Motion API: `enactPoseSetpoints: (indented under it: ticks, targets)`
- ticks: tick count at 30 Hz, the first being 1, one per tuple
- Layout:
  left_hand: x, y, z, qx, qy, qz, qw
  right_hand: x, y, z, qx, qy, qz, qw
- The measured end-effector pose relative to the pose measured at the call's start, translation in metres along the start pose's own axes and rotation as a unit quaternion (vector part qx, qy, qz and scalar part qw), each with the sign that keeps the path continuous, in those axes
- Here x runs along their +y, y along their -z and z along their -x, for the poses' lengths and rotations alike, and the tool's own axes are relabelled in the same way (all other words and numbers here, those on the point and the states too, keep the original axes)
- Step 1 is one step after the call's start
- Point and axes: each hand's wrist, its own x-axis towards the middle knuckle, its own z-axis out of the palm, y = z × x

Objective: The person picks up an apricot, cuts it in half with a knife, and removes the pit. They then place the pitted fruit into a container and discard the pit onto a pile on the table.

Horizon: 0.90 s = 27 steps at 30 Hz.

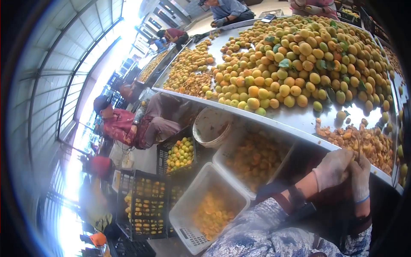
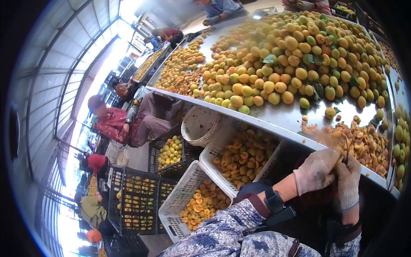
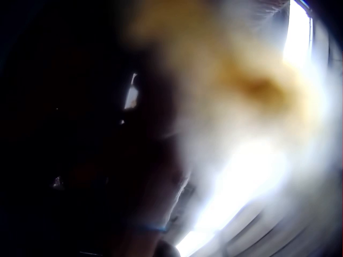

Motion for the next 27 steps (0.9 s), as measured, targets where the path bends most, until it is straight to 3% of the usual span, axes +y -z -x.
enactPoseSetpoints:
  ticks: [5, 13, 17, 20, 22, 23, 26, 27]
  targets:
    - [-0.001, -0.006, 0.001, 0.013, 0.017, -0.004, 1.000, -0.001, 0.008, -0.005, -0.054, 0.023, 0.026, 0.998]
    - [0.011, 0.004, 0.005, 0.090, 0.023, -0.024, 0.995, -0.007, -0.007, -0.009, 0.021, 0.038, 0.024, 0.999]
    - [0.019, 0.001, 0.003, 0.112, 0.031, -0.012, 0.993, -0.004, 0.005, -0.015, -0.004, 0.011, -0.054, 0.998]
    - [0.028, 0.000, -0.007, 0.091, 0.058, -0.076, 0.991, -0.010, -0.006, -0.013, -0.013, 0.018, -0.069, 0.997]
    - [0.033, 0.001, -0.018, 0.020, 0.099, -0.158, 0.982, -0.013, -0.012, -0.014, -0.010, 0.065, -0.095, 0.993]
    - [0.035, 0.004, -0.023, 0.035, 0.087, -0.164, 0.982, -0.029, -0.022, -0.005, -0.005, 0.122, -0.038, 0.992]
    - [0.047, 0.012, -0.029, -0.022, 0.129, -0.162, 0.978, -0.025, -0.009, -0.006, -0.045, 0.149, -0.016, 0.988]
    - [0.046, 0.007, -0.027, -0.013, 0.114, -0.185, 0.976, -0.029, -0.007, -0.005, -0.062, 0.106, -0.033, 0.992]
